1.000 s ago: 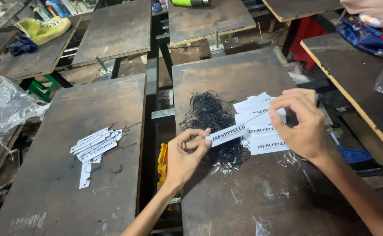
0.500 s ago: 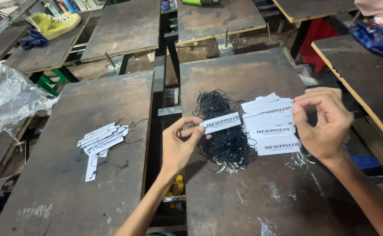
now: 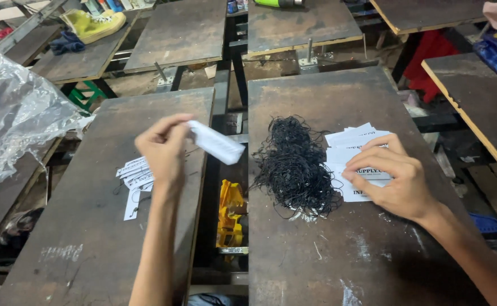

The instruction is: Manually threading paper brand labels onto black elastic loops at a workbench.

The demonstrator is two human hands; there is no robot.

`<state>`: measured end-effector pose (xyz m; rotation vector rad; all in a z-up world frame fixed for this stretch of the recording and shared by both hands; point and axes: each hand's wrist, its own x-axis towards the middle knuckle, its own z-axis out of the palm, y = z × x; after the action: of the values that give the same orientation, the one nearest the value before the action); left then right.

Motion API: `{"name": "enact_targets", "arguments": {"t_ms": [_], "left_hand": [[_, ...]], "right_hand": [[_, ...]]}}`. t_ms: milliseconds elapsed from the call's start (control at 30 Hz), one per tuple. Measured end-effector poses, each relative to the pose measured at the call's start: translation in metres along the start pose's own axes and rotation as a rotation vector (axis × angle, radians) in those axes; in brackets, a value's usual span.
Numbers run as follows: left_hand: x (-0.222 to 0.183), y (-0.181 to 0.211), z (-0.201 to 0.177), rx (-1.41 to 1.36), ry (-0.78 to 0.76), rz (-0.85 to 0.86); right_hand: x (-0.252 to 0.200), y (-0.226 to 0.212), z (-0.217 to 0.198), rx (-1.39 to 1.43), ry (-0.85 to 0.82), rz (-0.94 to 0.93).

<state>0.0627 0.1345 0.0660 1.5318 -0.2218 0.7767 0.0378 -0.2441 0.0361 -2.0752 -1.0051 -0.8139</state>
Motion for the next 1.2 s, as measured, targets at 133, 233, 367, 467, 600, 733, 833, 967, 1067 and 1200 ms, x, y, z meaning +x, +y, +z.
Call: {"name": "enact_targets", "arguments": {"t_ms": [133, 233, 367, 467, 600, 733, 833, 967, 1067, 1200], "left_hand": [[0.022, 0.004, -0.053, 0.348, 0.17, 0.0], [0.026, -0.02, -0.091, 0.743, 0.232, -0.1], [0.025, -0.05, -0.118, 0.951, 0.193, -0.22], [0.031, -0.061, -0.124, 1.03, 0.113, -0.348], [0.038, -0.08, -0.134, 1.226, 0.099, -0.423], [0.042, -0.071, -0.133, 1.392, 0.038, -0.519], [0.043, -0.064, -0.134, 1.469, -0.022, -0.555], [0.035, -0.067, -0.142, 1.546, -0.024, -0.535], [0.029, -0.065, -0.135, 1.501, 0.022, -0.304], [0.013, -0.047, -0.088, 1.213, -0.106, -0.205]], "right_hand": [[-0.004, 0.01, -0.004, -0.103, 0.044, 0.048], [-0.005, 0.012, -0.005, -0.17, 0.03, 0.107], [-0.011, 0.019, -0.001, -0.175, 0.023, 0.155], [-0.01, 0.022, 0.002, -0.161, 0.017, 0.144], [-0.012, 0.024, 0.002, -0.184, 0.001, 0.181], [-0.014, 0.026, 0.004, -0.151, -0.015, 0.198], [-0.013, 0.025, 0.005, -0.149, -0.044, 0.199], [-0.014, 0.022, 0.008, -0.099, -0.115, 0.269], [-0.015, 0.016, 0.01, -0.037, -0.182, 0.392], [-0.014, 0.005, 0.013, 0.001, -0.236, 0.441]]}}
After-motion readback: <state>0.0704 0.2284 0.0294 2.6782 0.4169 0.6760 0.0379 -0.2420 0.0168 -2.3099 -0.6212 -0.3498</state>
